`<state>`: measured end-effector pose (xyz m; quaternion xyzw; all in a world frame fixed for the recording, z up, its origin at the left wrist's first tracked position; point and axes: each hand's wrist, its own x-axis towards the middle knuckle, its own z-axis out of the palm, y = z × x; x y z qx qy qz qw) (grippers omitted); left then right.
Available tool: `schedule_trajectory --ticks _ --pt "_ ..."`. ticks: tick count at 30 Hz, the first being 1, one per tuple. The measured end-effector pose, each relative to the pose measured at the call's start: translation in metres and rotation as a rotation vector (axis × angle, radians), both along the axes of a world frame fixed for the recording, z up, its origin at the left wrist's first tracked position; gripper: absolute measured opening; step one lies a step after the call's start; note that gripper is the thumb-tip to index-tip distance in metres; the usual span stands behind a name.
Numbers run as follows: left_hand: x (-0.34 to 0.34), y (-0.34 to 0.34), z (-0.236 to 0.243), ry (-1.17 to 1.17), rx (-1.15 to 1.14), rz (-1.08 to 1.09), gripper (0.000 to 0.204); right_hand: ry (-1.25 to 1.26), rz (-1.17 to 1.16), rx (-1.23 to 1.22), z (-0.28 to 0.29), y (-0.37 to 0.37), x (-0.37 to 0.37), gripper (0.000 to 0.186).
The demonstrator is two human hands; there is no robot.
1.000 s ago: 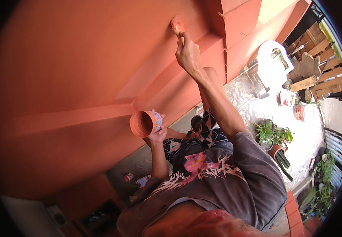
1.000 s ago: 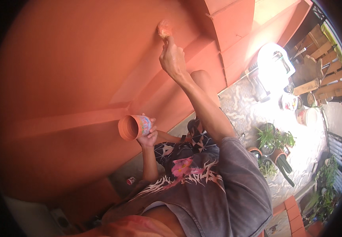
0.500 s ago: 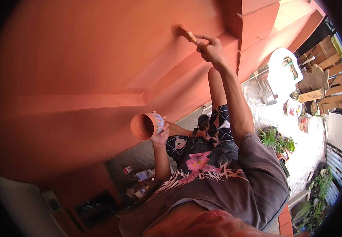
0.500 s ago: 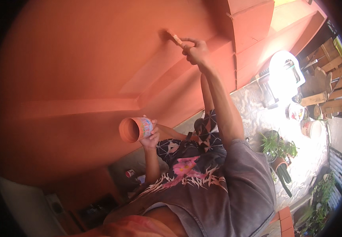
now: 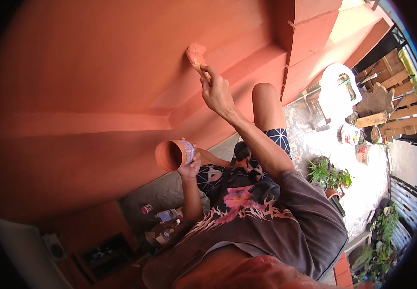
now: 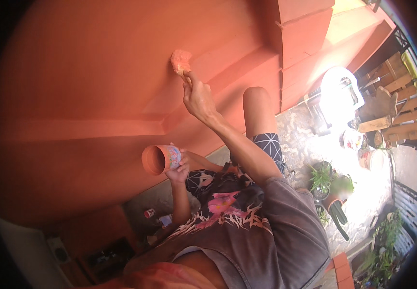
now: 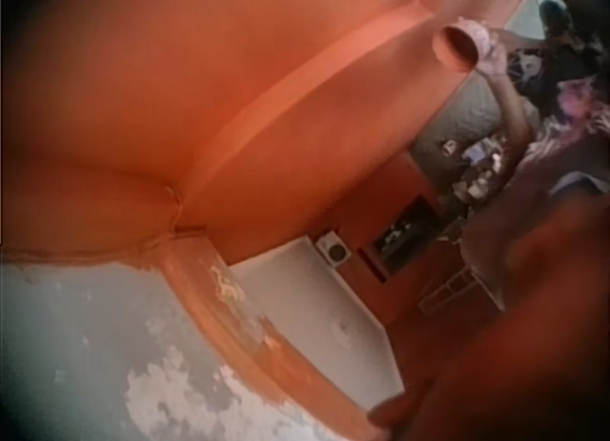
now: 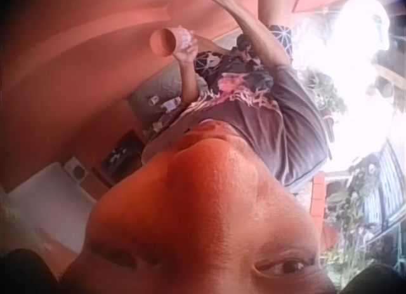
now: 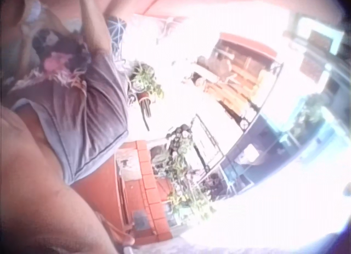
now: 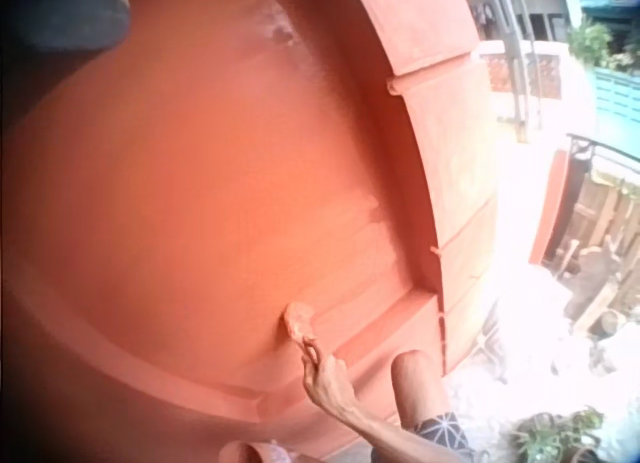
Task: The person paints a ceiling with reddish-brown paint using a brush and a small container. They repeatedly dip the brush into the container and apply paint to the ceiling surface while standing on a ladder.
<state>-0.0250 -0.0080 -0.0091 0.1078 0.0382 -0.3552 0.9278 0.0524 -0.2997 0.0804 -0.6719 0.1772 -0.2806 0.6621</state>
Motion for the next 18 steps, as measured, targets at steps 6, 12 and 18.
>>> schedule_trajectory --ticks 6,12,18 --pt "-0.002 -0.005 0.011 -0.019 -0.008 0.002 0.054 0.102 0.433 0.396 -0.023 -0.083 -0.017 0.033" --pt "-0.014 0.01 0.0 0.008 0.009 0.048 0.055 0.014 0.031 0.444 -0.046 -0.213 -0.028 0.031" --pt "-0.024 0.012 -0.001 -0.052 -0.042 0.051 0.056 0.189 -0.227 0.039 -0.053 -0.141 -0.008 0.03"
